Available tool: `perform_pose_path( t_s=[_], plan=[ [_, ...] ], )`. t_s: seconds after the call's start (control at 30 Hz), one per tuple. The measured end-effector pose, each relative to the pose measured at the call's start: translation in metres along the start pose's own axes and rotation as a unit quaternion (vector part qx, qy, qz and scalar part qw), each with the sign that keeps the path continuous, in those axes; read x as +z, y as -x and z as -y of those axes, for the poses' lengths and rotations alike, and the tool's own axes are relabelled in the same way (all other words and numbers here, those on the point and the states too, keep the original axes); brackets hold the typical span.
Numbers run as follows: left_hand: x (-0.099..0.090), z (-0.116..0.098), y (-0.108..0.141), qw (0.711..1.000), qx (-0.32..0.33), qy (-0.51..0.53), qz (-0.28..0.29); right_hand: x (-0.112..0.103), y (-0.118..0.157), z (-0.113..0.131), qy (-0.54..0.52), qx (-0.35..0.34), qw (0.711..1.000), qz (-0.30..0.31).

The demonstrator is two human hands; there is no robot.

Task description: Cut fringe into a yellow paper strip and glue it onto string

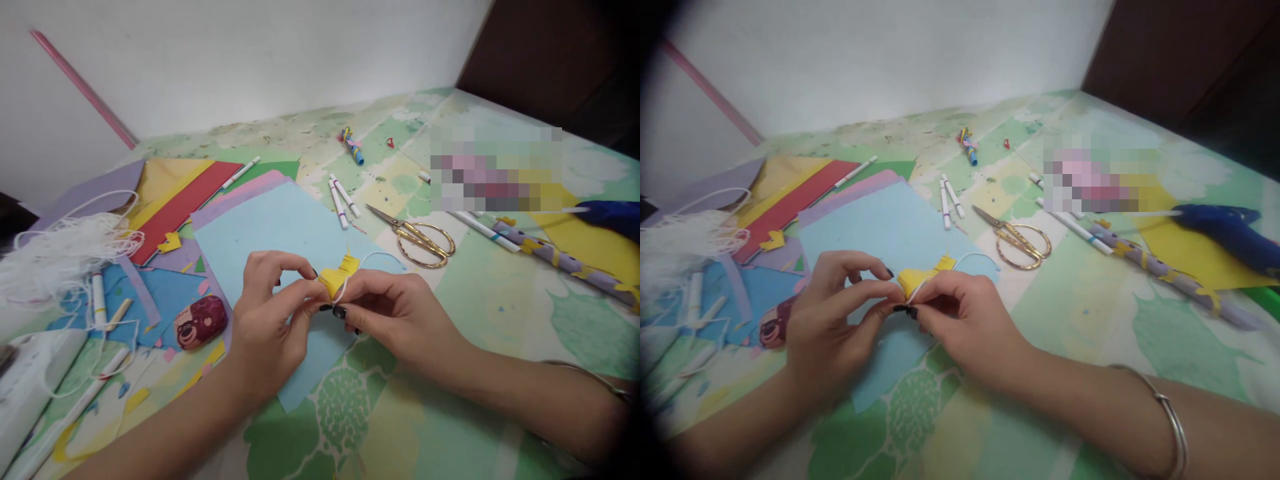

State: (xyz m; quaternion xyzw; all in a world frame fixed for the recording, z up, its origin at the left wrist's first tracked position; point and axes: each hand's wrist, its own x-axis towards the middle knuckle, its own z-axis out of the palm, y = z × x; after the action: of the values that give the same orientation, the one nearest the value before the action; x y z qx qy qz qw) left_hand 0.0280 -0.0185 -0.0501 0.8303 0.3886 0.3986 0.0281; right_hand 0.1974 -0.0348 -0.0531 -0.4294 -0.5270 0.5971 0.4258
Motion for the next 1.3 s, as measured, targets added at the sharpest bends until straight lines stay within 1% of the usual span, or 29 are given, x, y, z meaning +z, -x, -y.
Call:
perform_pose_path(
  t_s=[0.13,0.27,0.37,0.43,0.53,0.7,0.83,0.9,1.0,1.2,1.3],
  plan=[
    [0.0016,0.0000,0.0015,1.000,0.022,0.004,0.006,0.0005,0.0007,-0.0002,-0.020,0.022,1.000,0.005],
    [0.0023,-0.0010,0.0028,1.000,0.017,0.014,-0.001,0.0013,0.0011,0.0009,-0.030,0.020,0.999,0.013],
    [0.0021,-0.0014,0.0021,1.000,0.019,0.009,-0.009,0.0022,0.0012,0.0007,-0.018,0.013,1.000,-0.004],
    [0.0020,-0.0008,0.0009,0.999,0.033,0.013,-0.014,0.0023,0.0012,-0.0001,-0.011,0.018,1.000,-0.013],
    [0.0010,0.0010,-0.0011,0.998,0.048,0.020,-0.019,0.0012,0.0007,-0.0012,-0.016,0.029,0.999,0.002],
    [-0.0017,0.0012,-0.0028,1.000,0.023,0.018,0.001,-0.0009,-0.0003,-0.0016,-0.007,0.018,1.000,0.015],
    [-0.0019,-0.0003,-0.0031,0.999,0.002,0.036,0.003,-0.0010,0.0003,-0.0018,-0.001,0.010,1.000,0.024],
    [-0.0017,-0.0006,-0.0037,0.999,0.002,0.051,0.003,-0.0007,0.0003,-0.0021,0.000,0.015,1.000,0.027],
    [-0.0022,-0.0007,-0.0051,0.999,0.027,0.045,0.000,-0.0005,-0.0008,-0.0019,-0.013,0.032,0.999,0.023],
    [-0.0047,-0.0003,-0.0032,0.991,0.128,-0.019,-0.026,-0.0026,-0.0049,0.0009,-0.056,0.056,0.997,0.021],
    [-0.0047,-0.0004,0.0009,0.988,0.148,-0.043,-0.032,-0.0040,-0.0059,0.0020,-0.058,0.062,0.996,0.013]
  ],
)
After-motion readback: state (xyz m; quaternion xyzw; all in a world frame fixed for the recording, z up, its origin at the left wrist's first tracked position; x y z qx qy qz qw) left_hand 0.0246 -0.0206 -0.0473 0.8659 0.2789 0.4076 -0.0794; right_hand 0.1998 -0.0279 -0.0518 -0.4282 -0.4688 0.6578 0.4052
